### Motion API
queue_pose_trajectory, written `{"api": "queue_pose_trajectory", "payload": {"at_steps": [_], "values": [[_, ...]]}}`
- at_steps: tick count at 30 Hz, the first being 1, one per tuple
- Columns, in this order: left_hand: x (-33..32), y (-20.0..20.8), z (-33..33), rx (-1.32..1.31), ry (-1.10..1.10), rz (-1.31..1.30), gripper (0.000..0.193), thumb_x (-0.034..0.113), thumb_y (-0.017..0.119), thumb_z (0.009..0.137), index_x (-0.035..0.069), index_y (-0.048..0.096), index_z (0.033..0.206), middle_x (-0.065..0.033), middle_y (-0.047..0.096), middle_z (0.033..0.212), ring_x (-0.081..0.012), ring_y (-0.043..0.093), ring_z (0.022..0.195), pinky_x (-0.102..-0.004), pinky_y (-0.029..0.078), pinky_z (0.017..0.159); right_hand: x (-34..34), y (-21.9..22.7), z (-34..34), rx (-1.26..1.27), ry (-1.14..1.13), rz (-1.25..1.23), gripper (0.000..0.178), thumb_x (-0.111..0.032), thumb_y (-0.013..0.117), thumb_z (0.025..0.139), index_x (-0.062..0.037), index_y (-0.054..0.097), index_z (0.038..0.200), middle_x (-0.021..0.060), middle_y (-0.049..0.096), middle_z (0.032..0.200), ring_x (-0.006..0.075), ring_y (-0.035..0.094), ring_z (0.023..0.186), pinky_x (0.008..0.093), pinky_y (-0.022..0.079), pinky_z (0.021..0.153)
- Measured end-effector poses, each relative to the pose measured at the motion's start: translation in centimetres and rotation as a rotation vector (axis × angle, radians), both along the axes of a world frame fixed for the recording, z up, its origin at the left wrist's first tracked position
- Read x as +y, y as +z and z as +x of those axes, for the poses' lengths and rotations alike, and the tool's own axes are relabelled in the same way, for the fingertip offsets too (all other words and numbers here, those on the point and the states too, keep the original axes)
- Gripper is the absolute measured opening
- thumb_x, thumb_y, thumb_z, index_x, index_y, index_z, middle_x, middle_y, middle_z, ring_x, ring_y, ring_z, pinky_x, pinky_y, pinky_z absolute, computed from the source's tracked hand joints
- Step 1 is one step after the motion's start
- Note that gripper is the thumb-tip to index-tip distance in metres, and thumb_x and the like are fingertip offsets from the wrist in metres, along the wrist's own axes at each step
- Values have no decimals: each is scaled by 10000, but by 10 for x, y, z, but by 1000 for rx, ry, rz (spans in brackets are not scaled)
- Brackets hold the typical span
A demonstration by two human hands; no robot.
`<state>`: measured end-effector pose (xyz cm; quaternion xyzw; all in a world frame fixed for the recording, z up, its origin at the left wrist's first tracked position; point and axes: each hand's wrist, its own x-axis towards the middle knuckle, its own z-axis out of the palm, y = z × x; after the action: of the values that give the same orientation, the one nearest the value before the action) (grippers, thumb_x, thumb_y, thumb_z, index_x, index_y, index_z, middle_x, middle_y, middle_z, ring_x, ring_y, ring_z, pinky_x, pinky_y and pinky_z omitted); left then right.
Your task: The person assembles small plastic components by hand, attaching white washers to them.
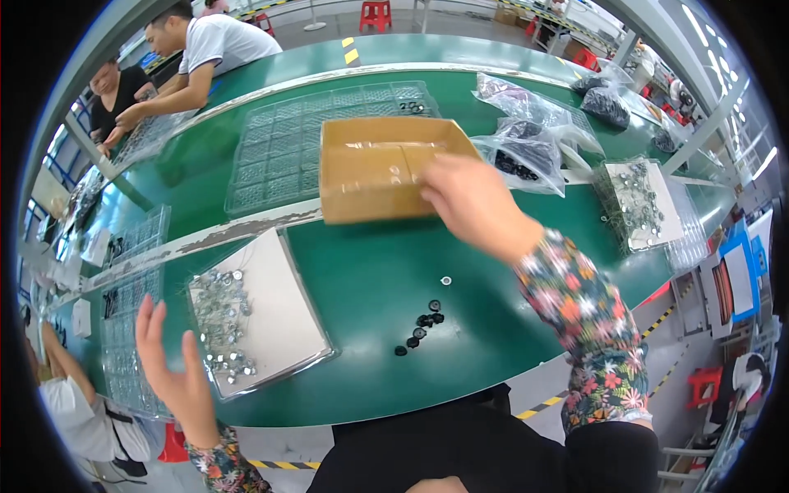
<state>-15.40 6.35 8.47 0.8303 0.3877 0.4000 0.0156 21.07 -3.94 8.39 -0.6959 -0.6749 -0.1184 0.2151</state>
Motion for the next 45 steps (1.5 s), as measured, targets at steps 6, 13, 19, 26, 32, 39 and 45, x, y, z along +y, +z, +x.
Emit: {"api": "queue_pose_trajectory", "payload": {"at_steps": [6, 13, 19, 26, 32, 39, 45], "values": [[-45, 10, 84, -27, -476, 75, 329, 16, 583, 716, 0, 556, 1043, -199, 491, 1189, -381, 456, 1125, -467, 356, 941, -127, 1, -50, 73, 40, -66, 167, -21, 615, 677, -35, 569, 837, 92, 528, 731, 267, 549, 631, 360, 441, 556], [-61, 3, 131, -13, -642, -33, 280, -1, 618, 697, 21, 604, 976, -158, 538, 1128, -359, 488, 1084, -430, 377, 919, -160, -17, -51, 159, -93, -21, 181, -8, 629, 670, -39, 569, 837, 87, 535, 719, 268, 556, 617, 361, 447, 551], [-61, -16, 149, -26, -705, -104, 255, -3, 629, 698, 27, 613, 951, -136, 570, 1072, -339, 515, 1044, -410, 402, 885, -155, -34, -7, 89, -292, 5, 138, -18, 612, 697, -40, 562, 823, 100, 523, 718, 291, 545, 649, 375, 440, 570], [-61, -43, 165, 97, -793, -224, 245, 13, 664, 682, 26, 613, 921, -116, 568, 1034, -331, 527, 1013, -398, 443, 837, -138, -50, 21, -18, -276, 34, 131, -29, 607, 704, -40, 566, 828, 93, 541, 746, 285, 548, 687, 377, 443, 613], [-66, -48, 160, 190, -813, -254, 268, 5, 673, 655, 29, 616, 915, -115, 572, 1032, -336, 521, 1023, -413, 432, 853, -146, -54, 28, -27, -350, -37, 208, -75, 626, 702, -59, 584, 905, 85, 561, 823, 273, 554, 770, 395, 433, 737], [-67, -51, 155, 223, -838, -282, 279, -8, 649, 654, 11, 603, 929, -131, 562, 1032, -348, 511, 1026, -422, 400, 860, -211, -38, 34, -75, -671, 375, 261, -47, 640, 701, -60, 595, 958, 109, 583, 926, 293, 547, 893, 388, 424, 786], [-72, -41, 161, 208, -918, -251, 293, -13, 665, 638, 12, 609, 924, -130, 570, 1022, -350, 530, 994, -421, 443, 823, -304, -64, 65, 24, -1138, -8, 247, -102, 669, 688, -29, 612, 916, 134, 585, 892, 324, 559, 839, 388, 449, 732]]}}
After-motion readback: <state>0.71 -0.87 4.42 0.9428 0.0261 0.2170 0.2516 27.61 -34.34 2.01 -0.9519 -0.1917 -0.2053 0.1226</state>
